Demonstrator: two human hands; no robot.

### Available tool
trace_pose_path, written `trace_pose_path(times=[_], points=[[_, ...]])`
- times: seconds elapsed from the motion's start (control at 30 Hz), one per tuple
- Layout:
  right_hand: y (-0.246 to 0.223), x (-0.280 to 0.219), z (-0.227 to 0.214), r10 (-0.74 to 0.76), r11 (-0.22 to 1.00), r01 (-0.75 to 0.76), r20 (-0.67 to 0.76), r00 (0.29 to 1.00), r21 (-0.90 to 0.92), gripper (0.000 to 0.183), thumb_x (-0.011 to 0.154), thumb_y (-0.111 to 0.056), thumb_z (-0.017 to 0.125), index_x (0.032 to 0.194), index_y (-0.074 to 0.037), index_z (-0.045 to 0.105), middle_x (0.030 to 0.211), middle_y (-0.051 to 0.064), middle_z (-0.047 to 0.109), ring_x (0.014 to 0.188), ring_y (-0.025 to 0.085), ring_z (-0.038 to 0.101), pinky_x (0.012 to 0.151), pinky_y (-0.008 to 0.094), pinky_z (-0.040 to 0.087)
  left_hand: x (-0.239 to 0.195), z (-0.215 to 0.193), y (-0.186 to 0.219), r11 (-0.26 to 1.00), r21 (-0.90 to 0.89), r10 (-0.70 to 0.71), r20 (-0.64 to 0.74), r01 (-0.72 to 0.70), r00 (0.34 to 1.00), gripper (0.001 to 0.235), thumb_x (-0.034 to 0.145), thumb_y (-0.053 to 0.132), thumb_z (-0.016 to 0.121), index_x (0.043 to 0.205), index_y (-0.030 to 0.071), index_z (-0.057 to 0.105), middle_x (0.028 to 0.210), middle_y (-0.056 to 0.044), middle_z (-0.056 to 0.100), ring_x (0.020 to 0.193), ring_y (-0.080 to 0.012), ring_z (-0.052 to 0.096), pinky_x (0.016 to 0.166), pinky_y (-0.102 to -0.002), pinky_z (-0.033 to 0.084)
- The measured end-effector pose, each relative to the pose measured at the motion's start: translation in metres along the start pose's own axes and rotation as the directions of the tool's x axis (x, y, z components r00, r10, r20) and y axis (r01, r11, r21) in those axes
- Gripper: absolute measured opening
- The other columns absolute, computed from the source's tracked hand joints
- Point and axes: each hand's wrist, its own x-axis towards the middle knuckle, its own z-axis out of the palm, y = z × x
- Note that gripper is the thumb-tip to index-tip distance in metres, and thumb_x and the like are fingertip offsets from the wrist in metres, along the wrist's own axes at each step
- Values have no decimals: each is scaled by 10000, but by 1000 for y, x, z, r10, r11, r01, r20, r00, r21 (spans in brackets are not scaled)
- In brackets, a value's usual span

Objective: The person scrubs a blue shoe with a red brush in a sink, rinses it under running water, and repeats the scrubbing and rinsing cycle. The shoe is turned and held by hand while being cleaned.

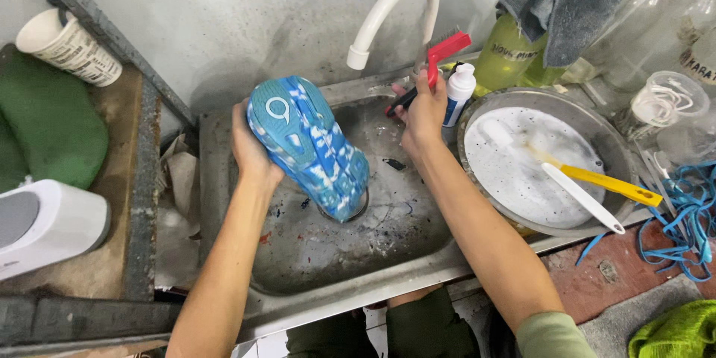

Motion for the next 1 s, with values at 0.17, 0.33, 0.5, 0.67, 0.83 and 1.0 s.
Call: trace_pose_path(times=[0.17, 0.33, 0.5, 0.67, 0.83, 1.0], points=[[-30, -59, -5, 14, 993, -9, 36, 999, -121, 282, 971, -294, 510, 1236, -200, 490, 915, 7, 477, 736, 157, 604, 477, 247, 495, -3, -22, 3, 979, 32, -205, 147, 202, 968, 256, 734, 394, 701, 807, 150, 668, 819, -44, 692, 775, -176, 666, 788, -356, 550], [-55, -106, -32, -82, 942, 129, 161, 984, -311, 264, 971, -318, 520, 1207, -202, 548, 751, -26, 400, 698, 90, 503, 436, 220, 514, 31, -63, -25, 942, 163, -328, 265, 293, 907, 575, 737, 541, 721, 1063, 75, 641, 1134, -170, 646, 1091, -286, 601, 1048, -469, 377], [-88, -123, -57, -339, 529, 700, 637, 692, -479, 192, 993, -192, 562, 1164, -123, 617, 898, 85, 578, 837, 165, 493, 755, 343, 466, -25, -42, -20, 897, 322, -395, 278, 303, 876, 550, 676, 537, 758, 924, 52, 687, 952, -170, 681, 942, -315, 668, 838, -468, 544], [-84, -119, -54, -387, 44, 902, 825, 411, -428, 248, 887, -243, 727, 1133, -231, 706, 796, 20, 525, 782, 214, 513, 737, 320, 447, -6, -49, -31, 919, 313, -328, 265, 241, 907, 330, 715, 415, 770, 740, 109, 650, 775, -95, 672, 783, -238, 691, 746, -416, 587], [-43, -133, -76, -296, -128, 925, 904, 309, -358, 145, 842, -217, 728, 987, -211, 733, 714, 32, 495, 691, 197, 475, 621, 289, 454, 29, -64, -38, 929, 310, -282, 237, 202, 930, 255, 751, 405, 724, 751, 156, 665, 789, -72, 680, 785, -205, 683, 745, -364, 586], [-44, -137, -83, -158, -155, 963, 968, 197, -221, 89, 805, -249, 701, 872, -206, 741, 654, 33, 516, 646, 209, 500, 525, 288, 485, 58, -82, -56, 965, 197, -202, 149, 171, 968, 238, 795, 382, 706, 821, 146, 701, 834, -70, 693, 803, -192, 675, 773, -360, 576]])
